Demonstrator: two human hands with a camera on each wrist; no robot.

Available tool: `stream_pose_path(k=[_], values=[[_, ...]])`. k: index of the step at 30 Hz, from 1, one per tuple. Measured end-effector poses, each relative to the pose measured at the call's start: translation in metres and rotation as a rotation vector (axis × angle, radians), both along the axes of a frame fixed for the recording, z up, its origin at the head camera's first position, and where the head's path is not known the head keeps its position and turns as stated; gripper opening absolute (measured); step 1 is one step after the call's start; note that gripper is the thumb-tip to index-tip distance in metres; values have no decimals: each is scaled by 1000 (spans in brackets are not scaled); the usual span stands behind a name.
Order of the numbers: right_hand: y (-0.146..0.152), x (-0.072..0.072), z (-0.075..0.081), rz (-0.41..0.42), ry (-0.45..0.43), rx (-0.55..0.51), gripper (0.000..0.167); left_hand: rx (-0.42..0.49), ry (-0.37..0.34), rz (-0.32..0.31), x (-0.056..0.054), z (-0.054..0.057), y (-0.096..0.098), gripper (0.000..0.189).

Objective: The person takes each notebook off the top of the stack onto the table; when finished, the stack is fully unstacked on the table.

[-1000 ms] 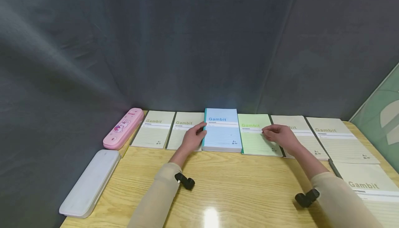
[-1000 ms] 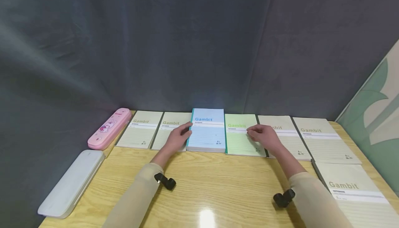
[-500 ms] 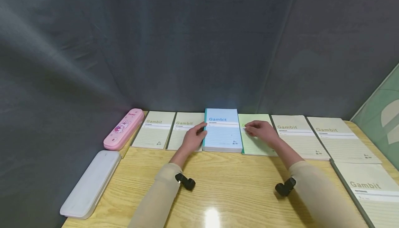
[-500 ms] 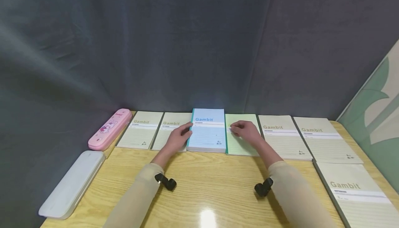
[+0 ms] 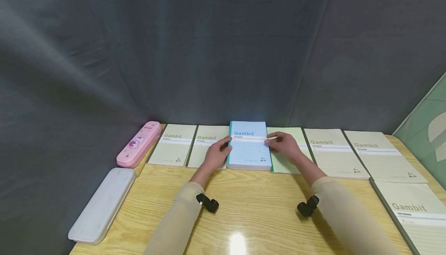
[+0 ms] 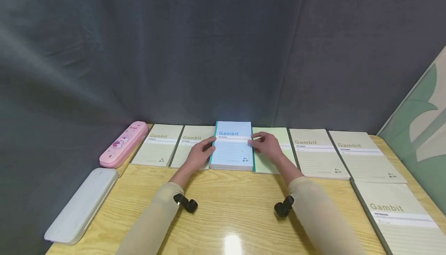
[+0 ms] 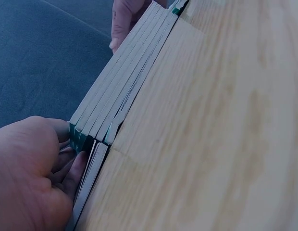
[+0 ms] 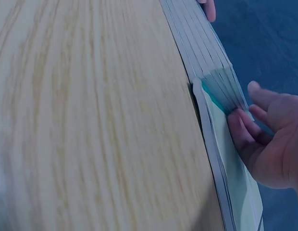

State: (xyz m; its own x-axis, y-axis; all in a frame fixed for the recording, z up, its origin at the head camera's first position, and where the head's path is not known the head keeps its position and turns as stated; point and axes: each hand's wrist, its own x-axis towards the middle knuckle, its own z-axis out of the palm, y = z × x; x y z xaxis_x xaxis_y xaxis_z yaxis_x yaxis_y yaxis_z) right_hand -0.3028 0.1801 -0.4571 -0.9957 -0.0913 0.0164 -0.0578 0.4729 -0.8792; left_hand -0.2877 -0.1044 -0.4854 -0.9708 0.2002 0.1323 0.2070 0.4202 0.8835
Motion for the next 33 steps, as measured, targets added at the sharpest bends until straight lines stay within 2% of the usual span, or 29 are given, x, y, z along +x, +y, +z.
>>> stream_pose_path(k=[4, 8, 21, 28, 33], values=[[-5, -2, -2, -39, 1, 37, 35, -5, -2, 8, 0, 0, 0, 41], [-7, 0, -3, -41, -4, 40, 32, -4, 1, 8, 3, 0, 1, 41], [-5, 1, 0, -15, -33, -46, 31, -3, -8, 8, -1, 3, 0, 42], [-7, -2, 2, -54, -19, 29, 35, -18, -2, 11, -5, 4, 1, 41], [-12, -2, 3, -60, -19, 65, 32, -25, -10, 21, -4, 4, 1, 41]])
